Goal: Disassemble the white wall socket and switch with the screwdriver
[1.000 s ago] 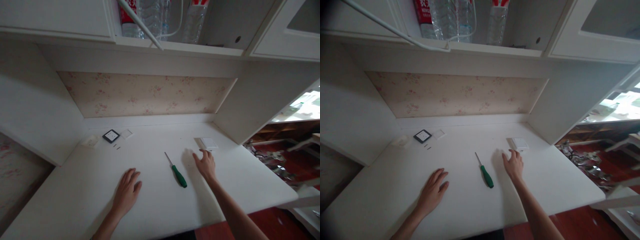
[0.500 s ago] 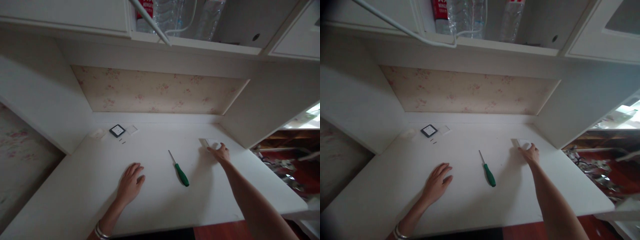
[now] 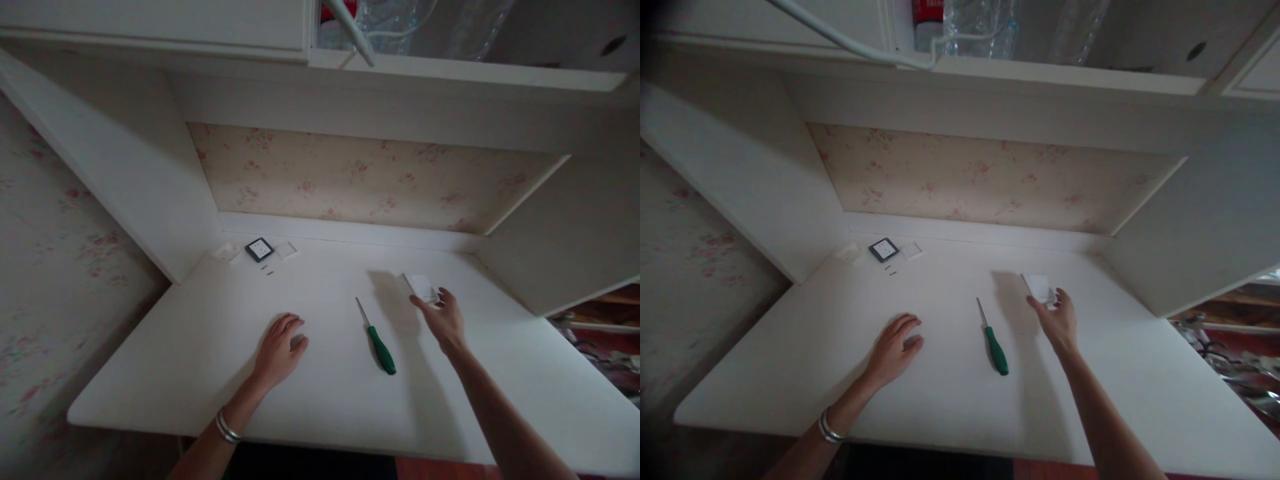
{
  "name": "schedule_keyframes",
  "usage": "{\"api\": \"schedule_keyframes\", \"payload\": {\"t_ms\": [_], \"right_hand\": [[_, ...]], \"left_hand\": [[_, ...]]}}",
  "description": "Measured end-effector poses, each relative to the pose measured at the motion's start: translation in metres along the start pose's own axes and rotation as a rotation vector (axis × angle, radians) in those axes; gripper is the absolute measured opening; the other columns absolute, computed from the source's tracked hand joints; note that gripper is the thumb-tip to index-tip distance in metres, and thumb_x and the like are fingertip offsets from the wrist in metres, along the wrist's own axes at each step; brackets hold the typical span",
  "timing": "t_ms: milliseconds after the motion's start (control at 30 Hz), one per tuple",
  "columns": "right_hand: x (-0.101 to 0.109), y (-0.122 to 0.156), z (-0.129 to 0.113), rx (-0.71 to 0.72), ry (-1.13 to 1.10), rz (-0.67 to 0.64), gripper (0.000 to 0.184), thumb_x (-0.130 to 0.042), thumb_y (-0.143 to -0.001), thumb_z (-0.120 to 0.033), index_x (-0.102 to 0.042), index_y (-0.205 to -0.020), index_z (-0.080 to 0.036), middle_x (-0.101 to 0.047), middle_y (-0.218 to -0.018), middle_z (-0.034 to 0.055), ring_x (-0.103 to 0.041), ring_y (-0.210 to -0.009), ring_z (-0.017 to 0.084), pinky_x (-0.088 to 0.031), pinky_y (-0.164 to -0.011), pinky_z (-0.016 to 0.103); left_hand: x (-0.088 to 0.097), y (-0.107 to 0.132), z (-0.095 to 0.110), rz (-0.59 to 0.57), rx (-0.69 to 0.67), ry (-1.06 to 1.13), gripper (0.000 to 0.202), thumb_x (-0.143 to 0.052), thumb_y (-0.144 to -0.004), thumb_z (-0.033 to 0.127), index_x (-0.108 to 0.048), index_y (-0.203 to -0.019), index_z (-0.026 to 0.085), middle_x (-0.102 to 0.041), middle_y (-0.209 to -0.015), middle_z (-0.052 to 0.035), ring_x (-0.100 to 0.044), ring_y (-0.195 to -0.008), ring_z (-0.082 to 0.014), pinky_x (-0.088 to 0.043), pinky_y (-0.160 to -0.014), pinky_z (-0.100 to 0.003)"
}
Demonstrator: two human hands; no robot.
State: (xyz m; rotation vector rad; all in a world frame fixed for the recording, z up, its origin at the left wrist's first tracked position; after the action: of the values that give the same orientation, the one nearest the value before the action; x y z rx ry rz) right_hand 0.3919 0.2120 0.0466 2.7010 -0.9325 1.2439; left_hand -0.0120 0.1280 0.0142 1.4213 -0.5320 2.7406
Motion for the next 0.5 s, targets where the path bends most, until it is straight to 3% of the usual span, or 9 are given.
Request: {"api": "schedule_keyframes", "payload": {"t_ms": [133, 233, 400, 500], "right_hand": [[-0.02, 0.068, -0.058, 0.021, -0.321, -0.136, 0.085, -0.071, -0.062, -0.055, -0.044, -0.132, -0.016, -0.055, -0.123, 0.0133, -0.057, -0.103, 0.026, -0.049, -0.084, 0.034], [-0.039, 0.116, -0.085, 0.004, -0.485, -0.251, 0.08, -0.073, -0.063, -0.051, -0.046, -0.13, -0.016, -0.054, -0.122, 0.0129, -0.055, -0.109, 0.026, -0.052, -0.084, 0.033], [-0.069, 0.167, -0.099, 0.103, -0.616, -0.309, 0.073, -0.073, -0.067, -0.044, -0.046, -0.129, -0.017, -0.052, -0.124, 0.0119, -0.053, -0.112, 0.026, -0.054, -0.085, 0.036], [-0.077, 0.18, -0.098, 0.19, -0.496, -0.286, 0.07, -0.072, -0.068, -0.044, -0.047, -0.127, -0.017, -0.054, -0.122, 0.0115, -0.053, -0.112, 0.027, -0.052, -0.09, 0.04]], "left_hand": [[-0.002, 0.002, 0.004, 0.038, 0.014, 0.092, 0.042, -0.06, -0.084, 0.032, -0.052, -0.124, 0.023, -0.055, -0.127, -0.0072, -0.05, -0.12, -0.0242, -0.04, -0.106, -0.044], [-0.006, 0.0, 0.017, 0.018, 0.017, 0.169, 0.056, -0.062, -0.082, 0.034, -0.043, -0.134, 0.023, -0.047, -0.136, -0.0081, -0.044, -0.127, -0.0249, -0.038, -0.109, -0.044], [-0.017, -0.01, 0.034, 0.0, 0.042, 0.251, 0.09, -0.071, -0.073, 0.035, -0.021, -0.146, 0.021, -0.031, -0.148, -0.0111, -0.03, -0.137, -0.0297, -0.033, -0.112, -0.046], [-0.024, -0.014, 0.031, 0.012, 0.067, 0.277, 0.093, -0.072, -0.069, 0.027, -0.021, -0.146, 0.018, -0.033, -0.146, -0.0141, -0.032, -0.136, -0.031, -0.033, -0.111, -0.047]]}}
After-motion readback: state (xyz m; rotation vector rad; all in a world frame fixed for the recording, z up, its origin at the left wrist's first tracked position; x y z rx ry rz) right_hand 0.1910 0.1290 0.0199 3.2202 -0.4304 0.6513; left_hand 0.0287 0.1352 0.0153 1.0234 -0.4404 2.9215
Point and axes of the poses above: each hand's wrist, its own y-axis away from the middle knuckle, its own x-axis out of the back of the hand, z = x × y, the point moved 3 cm from there along -y, towards the middle knuckle
